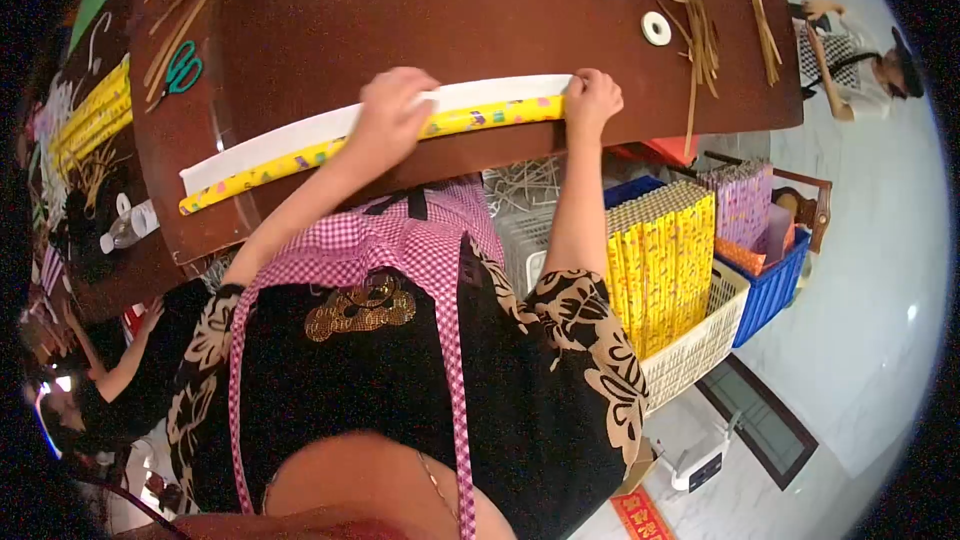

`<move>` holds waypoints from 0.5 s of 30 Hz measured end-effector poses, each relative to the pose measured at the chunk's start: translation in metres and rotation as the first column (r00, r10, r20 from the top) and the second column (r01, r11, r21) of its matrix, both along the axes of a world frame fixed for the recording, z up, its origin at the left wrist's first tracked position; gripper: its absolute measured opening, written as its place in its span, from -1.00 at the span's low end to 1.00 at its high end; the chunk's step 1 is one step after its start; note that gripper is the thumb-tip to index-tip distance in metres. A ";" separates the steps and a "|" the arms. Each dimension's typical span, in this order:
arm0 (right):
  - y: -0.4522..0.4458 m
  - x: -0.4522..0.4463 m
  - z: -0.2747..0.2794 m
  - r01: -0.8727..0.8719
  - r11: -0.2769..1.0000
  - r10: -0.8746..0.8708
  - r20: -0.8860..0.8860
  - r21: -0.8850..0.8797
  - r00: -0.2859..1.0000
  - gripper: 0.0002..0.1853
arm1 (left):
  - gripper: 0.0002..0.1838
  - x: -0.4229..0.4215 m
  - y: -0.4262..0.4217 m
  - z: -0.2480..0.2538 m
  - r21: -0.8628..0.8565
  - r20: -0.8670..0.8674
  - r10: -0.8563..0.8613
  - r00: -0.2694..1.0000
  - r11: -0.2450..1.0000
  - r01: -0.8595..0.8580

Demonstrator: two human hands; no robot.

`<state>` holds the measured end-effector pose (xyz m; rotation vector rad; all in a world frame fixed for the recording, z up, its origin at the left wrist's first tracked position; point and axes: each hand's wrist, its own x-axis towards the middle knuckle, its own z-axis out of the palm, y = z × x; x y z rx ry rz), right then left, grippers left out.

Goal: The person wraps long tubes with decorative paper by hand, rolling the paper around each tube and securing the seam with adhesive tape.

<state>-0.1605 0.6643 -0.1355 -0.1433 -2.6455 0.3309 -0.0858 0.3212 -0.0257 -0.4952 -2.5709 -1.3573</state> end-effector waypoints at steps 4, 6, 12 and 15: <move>-0.001 0.004 0.007 -0.011 0.992 0.012 0.003 -0.126 1.000 -0.95 | -0.71 -0.042 0.121 -0.023 -0.022 0.063 -0.061 0.996 0.998 0.063; -0.004 0.010 0.011 -0.050 0.988 0.047 -0.024 -0.148 0.999 -0.95 | -0.70 -0.057 0.155 -0.042 -0.031 0.098 -0.052 0.994 0.998 0.056; 0.003 0.014 0.020 -0.221 0.920 0.206 -0.079 -0.325 0.975 -0.90 | -0.67 -0.081 0.196 -0.061 -0.246 0.173 0.027 0.984 0.969 0.017; 0.010 0.014 0.024 -0.276 0.869 0.285 -0.039 -0.410 0.958 -0.89 | -0.70 -0.085 0.202 -0.058 -0.310 0.222 0.005 0.975 0.948 0.066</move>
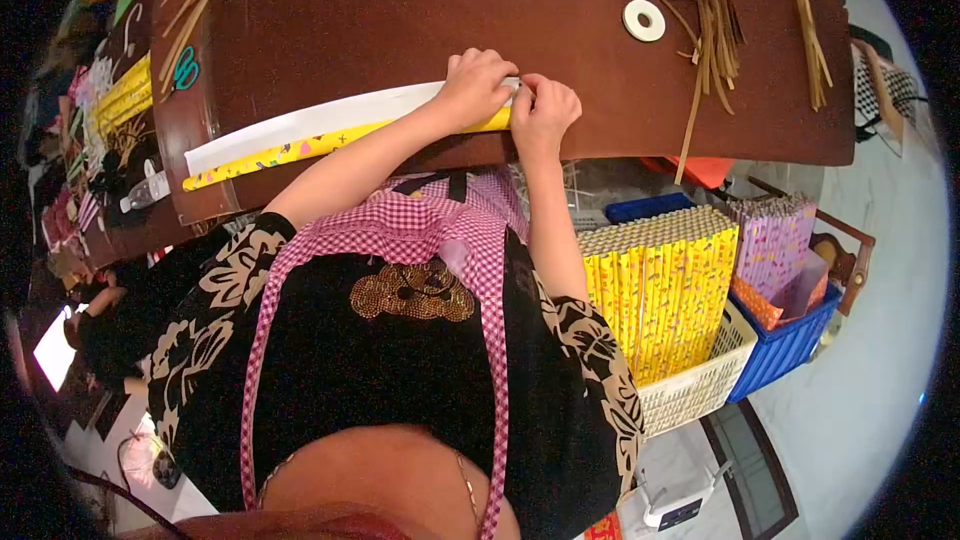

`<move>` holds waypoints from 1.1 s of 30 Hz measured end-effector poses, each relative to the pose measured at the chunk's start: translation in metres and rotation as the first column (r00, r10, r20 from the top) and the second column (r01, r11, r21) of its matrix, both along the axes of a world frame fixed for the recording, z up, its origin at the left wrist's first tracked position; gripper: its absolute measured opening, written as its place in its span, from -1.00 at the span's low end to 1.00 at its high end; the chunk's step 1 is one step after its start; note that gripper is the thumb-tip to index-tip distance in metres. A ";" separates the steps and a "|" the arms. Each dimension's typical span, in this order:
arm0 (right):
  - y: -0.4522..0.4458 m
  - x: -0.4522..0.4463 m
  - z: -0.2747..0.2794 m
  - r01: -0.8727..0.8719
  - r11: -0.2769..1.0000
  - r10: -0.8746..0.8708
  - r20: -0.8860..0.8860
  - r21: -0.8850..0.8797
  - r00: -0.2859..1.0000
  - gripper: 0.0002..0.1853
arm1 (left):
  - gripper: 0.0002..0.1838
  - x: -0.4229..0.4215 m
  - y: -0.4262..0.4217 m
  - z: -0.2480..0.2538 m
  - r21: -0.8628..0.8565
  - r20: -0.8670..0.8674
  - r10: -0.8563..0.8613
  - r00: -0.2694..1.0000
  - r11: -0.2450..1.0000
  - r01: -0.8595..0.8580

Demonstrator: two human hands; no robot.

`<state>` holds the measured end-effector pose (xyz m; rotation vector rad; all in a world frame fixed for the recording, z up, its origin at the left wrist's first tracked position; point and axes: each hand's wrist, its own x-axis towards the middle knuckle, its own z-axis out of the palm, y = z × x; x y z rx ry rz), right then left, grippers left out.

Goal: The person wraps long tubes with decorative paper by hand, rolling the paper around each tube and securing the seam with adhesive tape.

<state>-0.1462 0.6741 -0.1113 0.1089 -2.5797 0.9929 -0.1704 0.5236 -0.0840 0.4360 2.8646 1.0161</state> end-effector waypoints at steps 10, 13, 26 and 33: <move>0.009 -0.010 0.025 -0.161 0.972 0.144 0.110 0.172 0.984 -0.78 | -0.85 -0.010 0.002 0.001 -0.008 0.096 0.011 0.995 1.000 -0.010; 0.015 -0.014 0.033 -0.220 0.943 0.183 0.165 0.250 0.969 -0.78 | -0.87 -0.009 0.005 -0.005 -0.007 0.067 0.018 0.998 1.000 -0.018; 0.000 -0.013 0.033 -0.310 0.924 0.270 0.191 0.225 0.944 -0.89 | -0.88 0.007 -0.010 -0.008 -0.029 -0.083 -0.009 0.997 1.000 0.006; -0.009 -0.009 0.040 -0.278 0.935 0.226 0.235 0.221 0.946 -0.85 | -0.88 0.013 -0.018 -0.006 0.079 -0.138 0.028 0.990 0.997 -0.017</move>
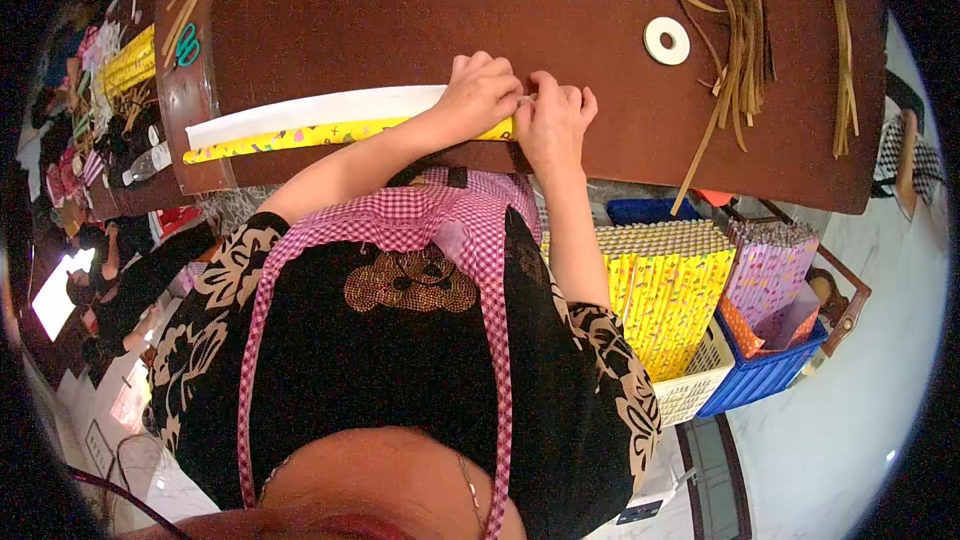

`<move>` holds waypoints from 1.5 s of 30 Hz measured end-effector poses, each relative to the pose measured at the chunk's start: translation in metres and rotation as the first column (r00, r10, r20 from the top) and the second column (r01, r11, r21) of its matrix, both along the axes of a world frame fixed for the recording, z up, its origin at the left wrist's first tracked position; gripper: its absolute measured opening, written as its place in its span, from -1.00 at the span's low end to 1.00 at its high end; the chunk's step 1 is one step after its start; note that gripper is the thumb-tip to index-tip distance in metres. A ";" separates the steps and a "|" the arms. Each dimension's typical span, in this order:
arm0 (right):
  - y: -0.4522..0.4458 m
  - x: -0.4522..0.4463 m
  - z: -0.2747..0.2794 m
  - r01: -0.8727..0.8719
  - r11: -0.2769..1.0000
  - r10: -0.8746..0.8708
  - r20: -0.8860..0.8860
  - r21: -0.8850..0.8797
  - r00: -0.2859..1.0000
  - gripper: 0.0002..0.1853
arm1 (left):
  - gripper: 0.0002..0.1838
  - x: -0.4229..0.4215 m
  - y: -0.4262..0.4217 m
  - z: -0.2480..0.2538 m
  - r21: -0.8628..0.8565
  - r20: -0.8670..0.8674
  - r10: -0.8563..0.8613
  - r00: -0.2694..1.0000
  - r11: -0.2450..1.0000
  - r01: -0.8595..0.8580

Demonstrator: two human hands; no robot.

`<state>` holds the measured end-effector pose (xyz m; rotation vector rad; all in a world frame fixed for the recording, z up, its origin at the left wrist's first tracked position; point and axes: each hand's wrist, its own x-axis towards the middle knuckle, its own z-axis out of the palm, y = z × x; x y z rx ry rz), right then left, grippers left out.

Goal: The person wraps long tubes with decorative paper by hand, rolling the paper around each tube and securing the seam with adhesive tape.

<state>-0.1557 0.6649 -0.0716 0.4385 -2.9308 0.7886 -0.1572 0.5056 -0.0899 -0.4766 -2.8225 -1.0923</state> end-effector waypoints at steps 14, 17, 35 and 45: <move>0.003 0.000 -0.009 -0.079 0.996 0.076 -0.091 -0.028 0.993 -0.90 | -0.83 -0.006 -0.010 0.007 -0.005 0.202 -0.067 0.977 0.998 0.070; 0.000 0.003 -0.018 -0.078 0.996 0.071 -0.159 -0.037 0.985 -0.90 | -0.83 -0.010 -0.011 0.008 -0.018 0.291 -0.058 0.955 0.998 0.066; 0.002 0.005 -0.019 0.085 0.791 -0.128 -0.029 -0.605 0.991 -0.86 | -0.81 -0.022 -0.023 0.009 -0.051 0.416 -0.115 0.902 0.987 0.150; 0.016 0.009 -0.012 0.479 0.332 0.088 0.532 -0.813 0.842 -0.75 | -0.87 -0.031 -0.019 0.026 -0.327 0.109 -0.320 0.941 0.883 0.338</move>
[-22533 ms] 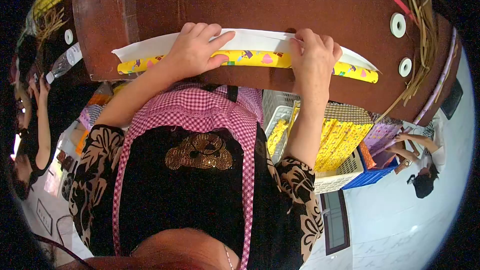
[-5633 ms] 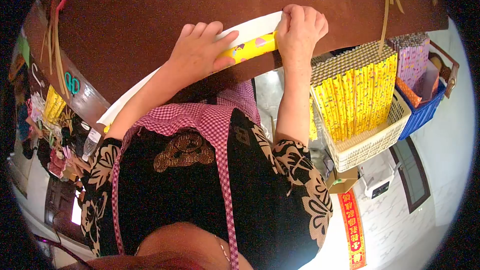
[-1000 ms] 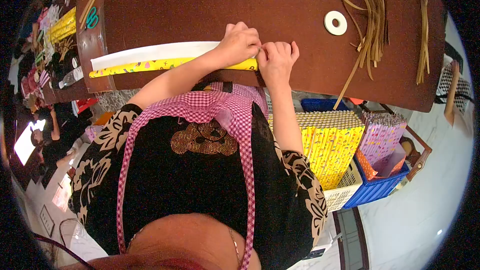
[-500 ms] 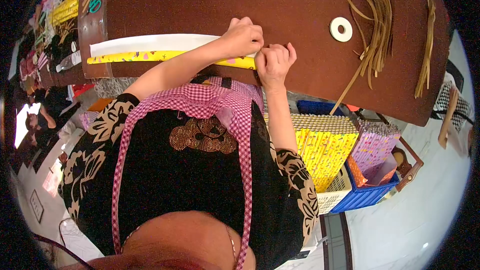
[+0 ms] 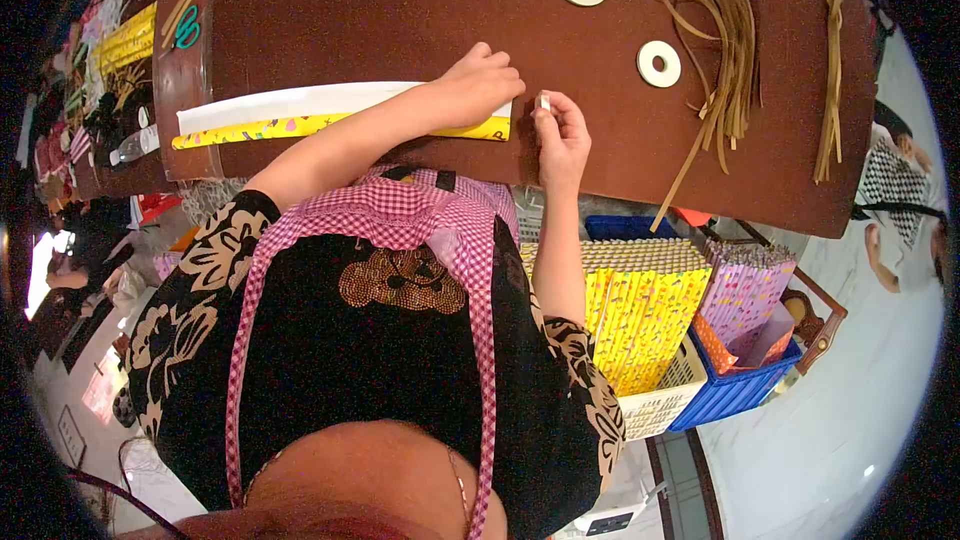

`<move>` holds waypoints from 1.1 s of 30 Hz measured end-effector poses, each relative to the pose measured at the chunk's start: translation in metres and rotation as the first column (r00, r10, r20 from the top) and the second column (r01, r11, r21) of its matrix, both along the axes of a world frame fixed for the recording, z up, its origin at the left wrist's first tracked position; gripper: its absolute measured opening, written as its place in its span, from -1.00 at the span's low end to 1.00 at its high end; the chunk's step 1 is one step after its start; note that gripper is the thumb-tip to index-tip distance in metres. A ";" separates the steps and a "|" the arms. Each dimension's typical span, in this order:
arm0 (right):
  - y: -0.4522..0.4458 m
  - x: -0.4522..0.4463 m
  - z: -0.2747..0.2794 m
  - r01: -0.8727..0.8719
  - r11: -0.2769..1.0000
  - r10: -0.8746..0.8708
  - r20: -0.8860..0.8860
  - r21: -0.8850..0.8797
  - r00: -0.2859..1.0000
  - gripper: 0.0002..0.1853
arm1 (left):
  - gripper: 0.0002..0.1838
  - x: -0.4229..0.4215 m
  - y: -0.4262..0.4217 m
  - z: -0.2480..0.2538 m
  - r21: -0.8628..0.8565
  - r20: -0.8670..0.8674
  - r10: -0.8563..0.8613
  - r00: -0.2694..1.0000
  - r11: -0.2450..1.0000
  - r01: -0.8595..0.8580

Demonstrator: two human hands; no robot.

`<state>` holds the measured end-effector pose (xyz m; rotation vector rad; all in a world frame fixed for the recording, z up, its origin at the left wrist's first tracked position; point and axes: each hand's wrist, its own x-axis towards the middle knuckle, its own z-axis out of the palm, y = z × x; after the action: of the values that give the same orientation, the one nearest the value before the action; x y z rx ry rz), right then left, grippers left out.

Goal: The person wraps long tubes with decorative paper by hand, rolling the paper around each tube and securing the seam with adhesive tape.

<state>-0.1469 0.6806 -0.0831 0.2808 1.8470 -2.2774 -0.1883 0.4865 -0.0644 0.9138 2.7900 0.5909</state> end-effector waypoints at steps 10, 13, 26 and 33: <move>-0.041 0.042 -0.005 -0.049 0.940 0.137 -0.242 0.337 0.961 -0.82 | -0.77 -0.022 -0.004 0.016 -0.097 0.172 -0.130 0.976 0.984 0.148; -0.045 0.039 -0.001 -0.006 0.842 0.283 -0.432 0.540 0.856 -0.80 | -0.81 -0.028 -0.002 0.008 -0.167 0.084 -0.170 0.982 0.969 0.182; -0.053 0.030 -0.006 0.010 0.819 0.285 -0.422 0.574 0.860 -0.80 | -0.80 -0.073 -0.021 0.043 -0.017 -0.483 0.021 0.875 0.999 -0.033; -0.041 0.016 -0.009 -0.084 0.993 0.085 -0.016 0.078 0.996 -0.76 | -0.85 -0.020 -0.039 0.041 0.436 -0.161 0.248 0.955 0.886 -0.156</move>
<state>-0.1308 0.6400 -0.0924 0.1894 1.9217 -2.1635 -0.2084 0.4477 -0.0234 0.7916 3.0337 1.2366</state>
